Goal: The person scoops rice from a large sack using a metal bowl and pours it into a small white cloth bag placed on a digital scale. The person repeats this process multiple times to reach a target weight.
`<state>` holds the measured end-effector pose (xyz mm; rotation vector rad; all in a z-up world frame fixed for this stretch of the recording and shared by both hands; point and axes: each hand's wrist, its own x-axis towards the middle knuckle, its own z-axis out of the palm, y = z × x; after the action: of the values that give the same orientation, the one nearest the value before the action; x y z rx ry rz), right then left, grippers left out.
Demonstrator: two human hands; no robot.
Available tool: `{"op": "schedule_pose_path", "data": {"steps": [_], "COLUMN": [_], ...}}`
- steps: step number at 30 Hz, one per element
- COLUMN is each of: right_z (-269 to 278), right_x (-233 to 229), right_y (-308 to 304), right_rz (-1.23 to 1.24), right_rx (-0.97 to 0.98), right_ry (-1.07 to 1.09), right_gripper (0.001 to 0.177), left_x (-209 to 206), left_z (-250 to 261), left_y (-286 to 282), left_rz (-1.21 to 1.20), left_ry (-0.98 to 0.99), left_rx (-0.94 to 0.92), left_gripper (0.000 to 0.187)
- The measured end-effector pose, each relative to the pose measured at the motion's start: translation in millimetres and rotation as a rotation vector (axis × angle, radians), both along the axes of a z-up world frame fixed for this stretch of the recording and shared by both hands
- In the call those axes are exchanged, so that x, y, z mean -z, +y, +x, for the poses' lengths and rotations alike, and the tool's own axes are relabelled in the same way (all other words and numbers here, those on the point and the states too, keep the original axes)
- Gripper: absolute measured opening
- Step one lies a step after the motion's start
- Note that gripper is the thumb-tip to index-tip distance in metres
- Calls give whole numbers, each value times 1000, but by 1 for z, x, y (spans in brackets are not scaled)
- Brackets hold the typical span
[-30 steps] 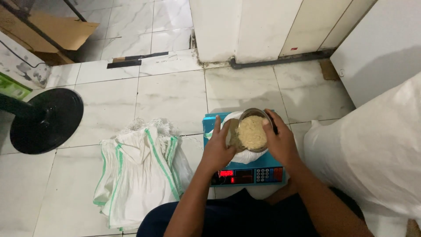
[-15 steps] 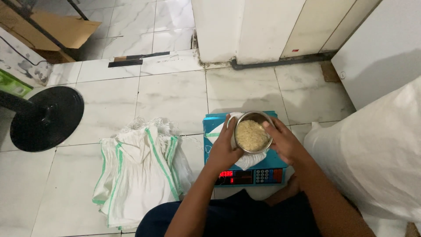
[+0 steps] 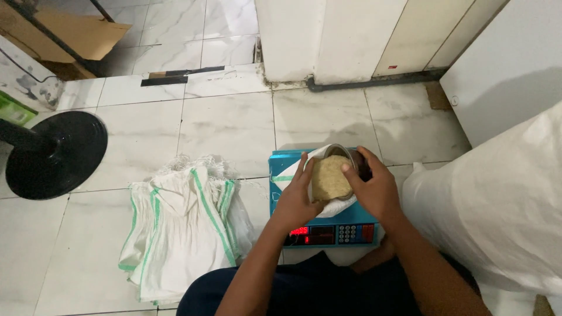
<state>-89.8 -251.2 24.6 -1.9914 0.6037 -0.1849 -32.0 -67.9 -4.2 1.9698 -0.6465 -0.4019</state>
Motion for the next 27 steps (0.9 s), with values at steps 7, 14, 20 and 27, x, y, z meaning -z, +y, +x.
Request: {"op": "schedule_pose_path", "data": {"steps": [7, 14, 20, 27], "right_z": [-4, -4, -1, -2], "right_x": [-4, 4, 15, 17], "right_y": [4, 3, -7, 0], "right_rz": [-46, -168, -216, -304], "right_rx": [-10, -31, -25, -127], "right_ry": [-70, -100, -25, -63], "right_gripper": [75, 73, 77, 78], "left_x": [-3, -2, 1, 2], "left_z": [1, -1, -2, -5], "left_y": [1, 2, -3, -4], "left_rz": [14, 19, 38, 6], "left_ry": [-21, -6, -2, 4], "left_rx": [-10, 0, -2, -5], "left_gripper": [100, 103, 102, 104]}}
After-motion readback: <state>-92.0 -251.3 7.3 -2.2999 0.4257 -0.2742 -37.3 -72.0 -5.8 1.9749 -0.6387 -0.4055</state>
